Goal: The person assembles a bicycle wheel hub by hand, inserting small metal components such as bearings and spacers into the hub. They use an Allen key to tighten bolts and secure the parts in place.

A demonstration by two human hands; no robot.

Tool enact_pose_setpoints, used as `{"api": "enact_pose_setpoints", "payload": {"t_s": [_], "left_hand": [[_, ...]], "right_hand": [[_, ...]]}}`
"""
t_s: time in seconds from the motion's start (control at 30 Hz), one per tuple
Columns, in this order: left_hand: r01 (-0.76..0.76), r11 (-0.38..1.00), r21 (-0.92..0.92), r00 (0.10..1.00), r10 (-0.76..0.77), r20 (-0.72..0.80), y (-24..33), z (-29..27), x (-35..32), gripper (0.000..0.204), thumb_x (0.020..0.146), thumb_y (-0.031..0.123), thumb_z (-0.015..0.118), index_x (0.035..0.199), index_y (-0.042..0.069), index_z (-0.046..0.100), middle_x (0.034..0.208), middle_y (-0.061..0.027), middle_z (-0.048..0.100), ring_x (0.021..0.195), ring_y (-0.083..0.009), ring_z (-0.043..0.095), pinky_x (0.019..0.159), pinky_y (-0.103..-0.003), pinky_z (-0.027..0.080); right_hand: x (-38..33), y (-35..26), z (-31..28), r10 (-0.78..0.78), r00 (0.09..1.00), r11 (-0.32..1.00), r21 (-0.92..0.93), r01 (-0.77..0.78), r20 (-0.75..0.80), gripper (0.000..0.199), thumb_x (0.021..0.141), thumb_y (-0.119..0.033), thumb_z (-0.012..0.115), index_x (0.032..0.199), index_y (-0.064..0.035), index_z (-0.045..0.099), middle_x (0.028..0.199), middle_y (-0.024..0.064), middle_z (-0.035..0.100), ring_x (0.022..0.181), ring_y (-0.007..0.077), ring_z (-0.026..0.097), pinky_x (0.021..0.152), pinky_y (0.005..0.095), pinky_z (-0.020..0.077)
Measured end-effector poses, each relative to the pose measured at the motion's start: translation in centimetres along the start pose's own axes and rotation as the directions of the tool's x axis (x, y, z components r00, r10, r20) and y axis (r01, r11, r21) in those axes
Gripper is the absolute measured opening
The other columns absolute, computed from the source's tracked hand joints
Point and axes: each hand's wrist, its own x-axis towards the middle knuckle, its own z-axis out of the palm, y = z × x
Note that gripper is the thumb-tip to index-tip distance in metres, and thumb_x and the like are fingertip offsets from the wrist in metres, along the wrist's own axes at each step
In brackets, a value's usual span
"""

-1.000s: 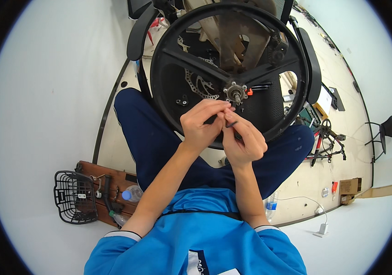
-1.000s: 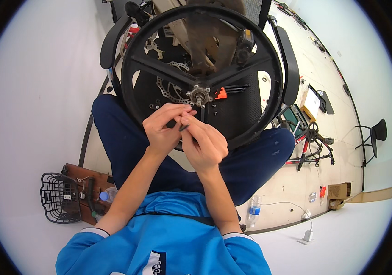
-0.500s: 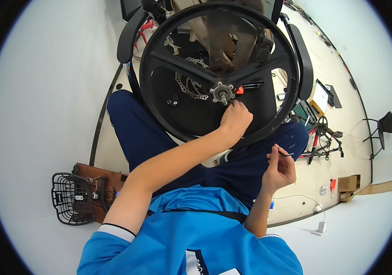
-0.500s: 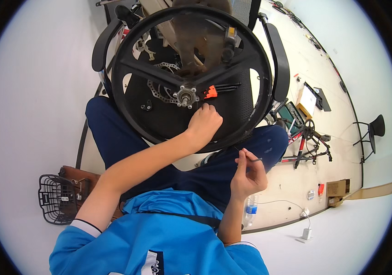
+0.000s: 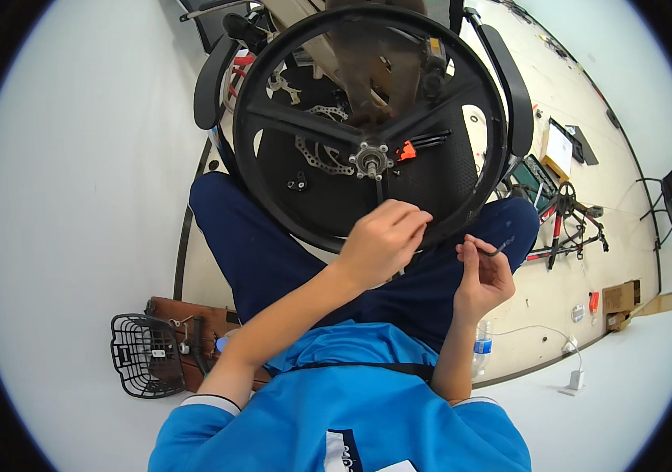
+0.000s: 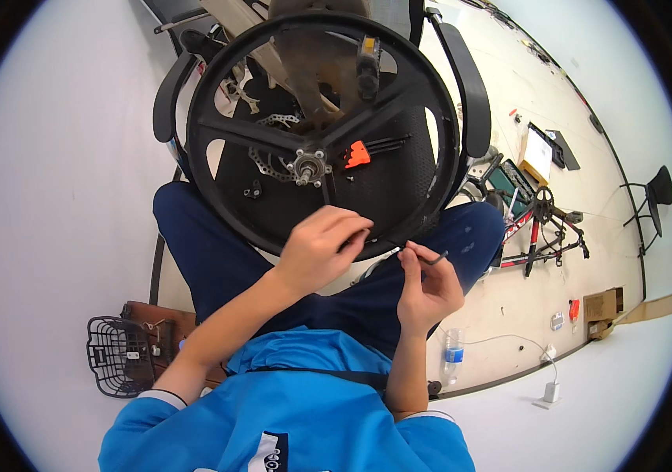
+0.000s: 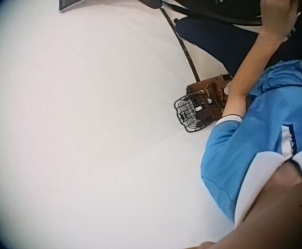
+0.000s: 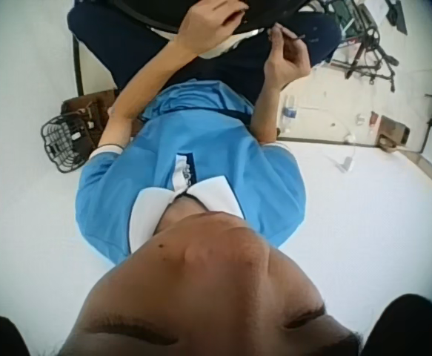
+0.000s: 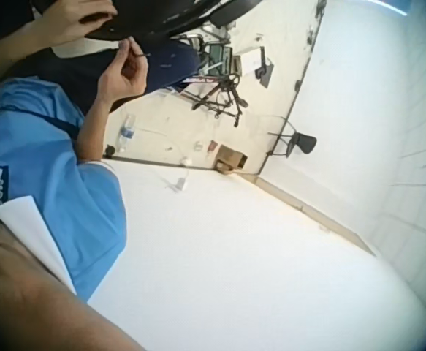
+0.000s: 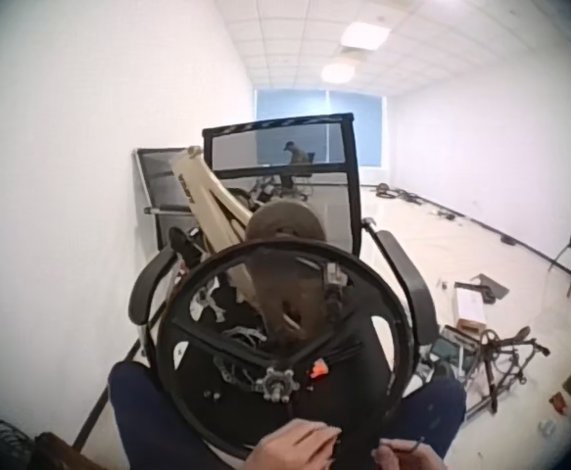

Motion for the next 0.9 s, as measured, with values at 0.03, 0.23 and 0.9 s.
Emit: {"api": "enact_pose_setpoints", "payload": {"t_s": [0.03, 0.23, 0.9], "left_hand": [[0.004, 1.0, -0.026, 0.995, -0.007, -0.104, 0.6, -1.2, 0.1, 0.019, 0.073, -0.004, 0.079, 0.089, 0.003, 0.07, 0.087, -0.009, 0.069, 0.081, -0.0256, 0.068, 0.069, -0.034, 0.057], [-0.052, 0.995, 0.085, 0.946, 0.076, -0.316, -1.4, -3.7, 2.6, 0.028, 0.07, -0.008, 0.082, 0.092, 0.004, 0.069, 0.085, -0.0065, 0.07, 0.077, -0.0235, 0.066, 0.069, -0.031, 0.055], [0.07, 0.979, 0.191, 0.992, -0.048, -0.121, -2.6, -4.0, 4.4, 0.046, 0.07, -0.006, 0.075, 0.112, 0.008, 0.06, 0.086, -0.0012, 0.07, 0.084, -0.0236, 0.059, 0.075, -0.036, 0.052]], "right_hand": [[-0.1, 0.0, 0.2, 0.001, 1.0, 1.0, 0.004, -0.001, 0.02, 0.014, 0.087, 0.01, 0.074, 0.1, 0.0083, 0.069, 0.097, 0.019, 0.075, 0.082, 0.0186, 0.073, 0.079, 0.0286, 0.0612], [-0.2, -0.3, 1.6, -0.05, 0.993, 0.998, 0.047, 0.045, 0.103, 0.015, 0.087, 0.012, 0.073, 0.1, 0.0081, 0.069, 0.097, 0.0191, 0.074, 0.084, 0.0198, 0.074, 0.08, 0.0287, 0.0601], [1.2, -1.4, 4.8, -0.148, 0.976, 0.985, 0.11, 0.131, 0.161, 0.017, 0.083, 0.015, 0.075, 0.098, 0.0081, 0.071, 0.094, 0.018, 0.076, 0.083, 0.0179, 0.073, 0.076, 0.025, 0.0574]]}}
